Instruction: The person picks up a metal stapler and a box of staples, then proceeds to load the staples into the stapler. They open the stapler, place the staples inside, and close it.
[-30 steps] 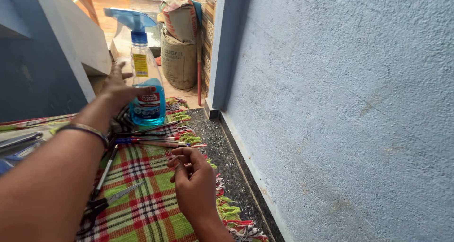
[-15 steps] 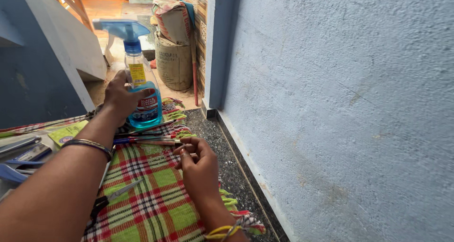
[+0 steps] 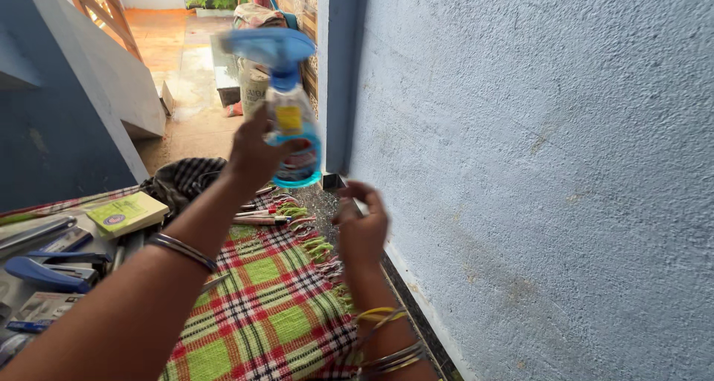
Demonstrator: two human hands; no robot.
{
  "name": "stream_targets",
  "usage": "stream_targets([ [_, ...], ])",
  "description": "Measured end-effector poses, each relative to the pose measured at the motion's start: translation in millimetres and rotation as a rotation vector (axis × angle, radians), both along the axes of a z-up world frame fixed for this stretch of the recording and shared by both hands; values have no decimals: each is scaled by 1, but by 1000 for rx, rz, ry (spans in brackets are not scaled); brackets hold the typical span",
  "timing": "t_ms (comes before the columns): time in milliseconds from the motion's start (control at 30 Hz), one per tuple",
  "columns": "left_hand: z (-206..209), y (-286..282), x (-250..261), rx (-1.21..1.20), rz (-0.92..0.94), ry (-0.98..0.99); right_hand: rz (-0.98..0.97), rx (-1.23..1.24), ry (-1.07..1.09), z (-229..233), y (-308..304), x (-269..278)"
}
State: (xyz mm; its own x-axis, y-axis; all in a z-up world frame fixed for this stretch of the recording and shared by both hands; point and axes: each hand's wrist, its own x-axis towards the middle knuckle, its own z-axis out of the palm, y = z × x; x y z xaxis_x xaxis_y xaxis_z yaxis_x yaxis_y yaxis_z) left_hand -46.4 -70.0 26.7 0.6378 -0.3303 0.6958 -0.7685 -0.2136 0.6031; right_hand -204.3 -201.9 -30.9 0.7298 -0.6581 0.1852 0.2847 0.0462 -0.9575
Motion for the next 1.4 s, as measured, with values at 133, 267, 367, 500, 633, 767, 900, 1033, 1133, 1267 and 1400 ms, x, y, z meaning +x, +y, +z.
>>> stream_targets([
  [133,0,-42,-28,-77,-272,-70,-131,-26,-62,21,-61,-24],
  [267,-21,-82,-71,-59,-370,133,-84,-105,-155,52,-90,-68],
  [367,-45,-114,-102,6,-366,291,-29,-367,-112,67,-100,-95],
  [500,-84,-144,-122,191,-310,388,-182,-683,-27,67,-114,-103],
  [633,-119,-159,-121,307,-385,200,-248,-854,48,51,-131,-100],
  [767,-144,-165,-108,387,-400,199,-211,-891,367,37,-145,-92],
  [900,-161,-166,-97,470,-437,169,-220,-867,517,21,-145,-79],
  [1033,-177,-171,-91,539,-468,267,-287,-887,534,7,-149,-69],
  [1133,-191,-174,-89,616,-458,402,-373,-860,481,-1,-161,-71],
  [1267,-186,-162,-79,854,-477,836,-462,-555,213,-3,-185,-78],
  [1400,-179,-160,-85,732,-520,1174,-423,-234,-10,1,-196,-92],
])
